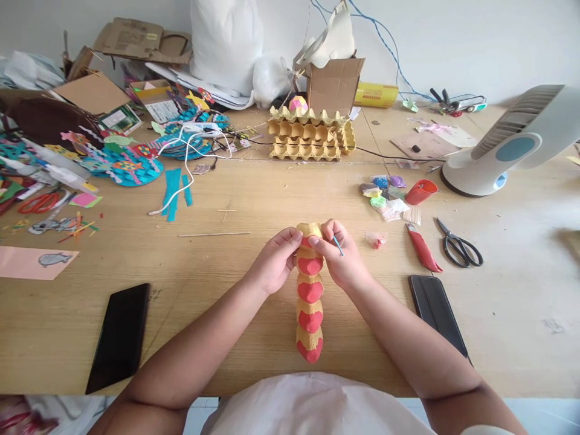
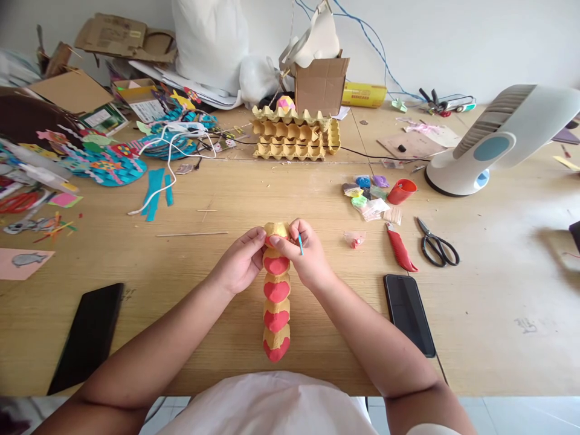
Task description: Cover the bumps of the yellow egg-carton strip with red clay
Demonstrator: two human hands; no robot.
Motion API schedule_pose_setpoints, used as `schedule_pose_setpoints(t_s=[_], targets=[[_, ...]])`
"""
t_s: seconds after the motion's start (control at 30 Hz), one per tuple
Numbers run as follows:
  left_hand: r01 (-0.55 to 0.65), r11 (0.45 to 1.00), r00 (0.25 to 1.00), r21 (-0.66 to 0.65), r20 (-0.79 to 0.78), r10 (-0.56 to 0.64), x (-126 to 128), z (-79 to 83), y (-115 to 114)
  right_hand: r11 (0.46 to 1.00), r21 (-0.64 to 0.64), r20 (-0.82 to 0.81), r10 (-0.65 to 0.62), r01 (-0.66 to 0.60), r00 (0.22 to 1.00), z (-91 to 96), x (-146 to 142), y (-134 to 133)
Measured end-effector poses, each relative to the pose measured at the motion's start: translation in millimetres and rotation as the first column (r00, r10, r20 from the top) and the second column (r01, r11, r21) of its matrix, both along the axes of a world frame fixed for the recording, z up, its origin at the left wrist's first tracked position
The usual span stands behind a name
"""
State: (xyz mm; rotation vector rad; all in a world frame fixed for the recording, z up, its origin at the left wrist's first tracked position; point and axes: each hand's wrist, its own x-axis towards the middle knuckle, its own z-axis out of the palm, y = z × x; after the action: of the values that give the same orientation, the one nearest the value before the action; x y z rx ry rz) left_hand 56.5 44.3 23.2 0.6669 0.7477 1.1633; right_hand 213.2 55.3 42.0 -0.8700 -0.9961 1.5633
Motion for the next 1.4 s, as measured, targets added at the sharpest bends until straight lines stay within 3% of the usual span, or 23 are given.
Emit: schedule_pose_setpoints(t_s=[0.17,0.47,0.8,1.0,1.23,1.4], targets=[[-0.005,1.000,1.000,-0.003,-0.001,0.005,-0.7,-0.2,0.5,1.000,-0.010,-0.026,0.007,-0.007,1.000,-0.9,1.8,0.8],[-0.043,0.999,0.997,0.003,-0.065,0.043,-3.4,-2.8,4.8,0.981,0.043,0.021,0.189,-0.190,0.982,-12.2,15.6,15.7],[-0.054,0.997,0.983,0.063,-0.172,0.064,-5.0,-1.8,7.0,0.948,0.310,0.309,-0.029,-0.072,0.951,-13.8,19.8,19.3],[-0.108,0.979,0.963,0.172,-0.227,0.146,-4.8,-7.1,6.4,0.937,0.338,0.291,-0.014,-0.090,0.956,-17.5,19.9,20.2],[-0.141,0.973,0.947,0.184,-0.262,0.187,-3.9,-8.6,7.1,0.925,0.369,0.298,-0.030,-0.087,0.954,-20.5,21.1,22.2],[-0.161,0.972,0.953,0.169,-0.231,0.198,-4.4,-12.6,9.0,0.918,0.349,0.283,0.087,-0.187,0.955,-19.6,26.3,25.9]])
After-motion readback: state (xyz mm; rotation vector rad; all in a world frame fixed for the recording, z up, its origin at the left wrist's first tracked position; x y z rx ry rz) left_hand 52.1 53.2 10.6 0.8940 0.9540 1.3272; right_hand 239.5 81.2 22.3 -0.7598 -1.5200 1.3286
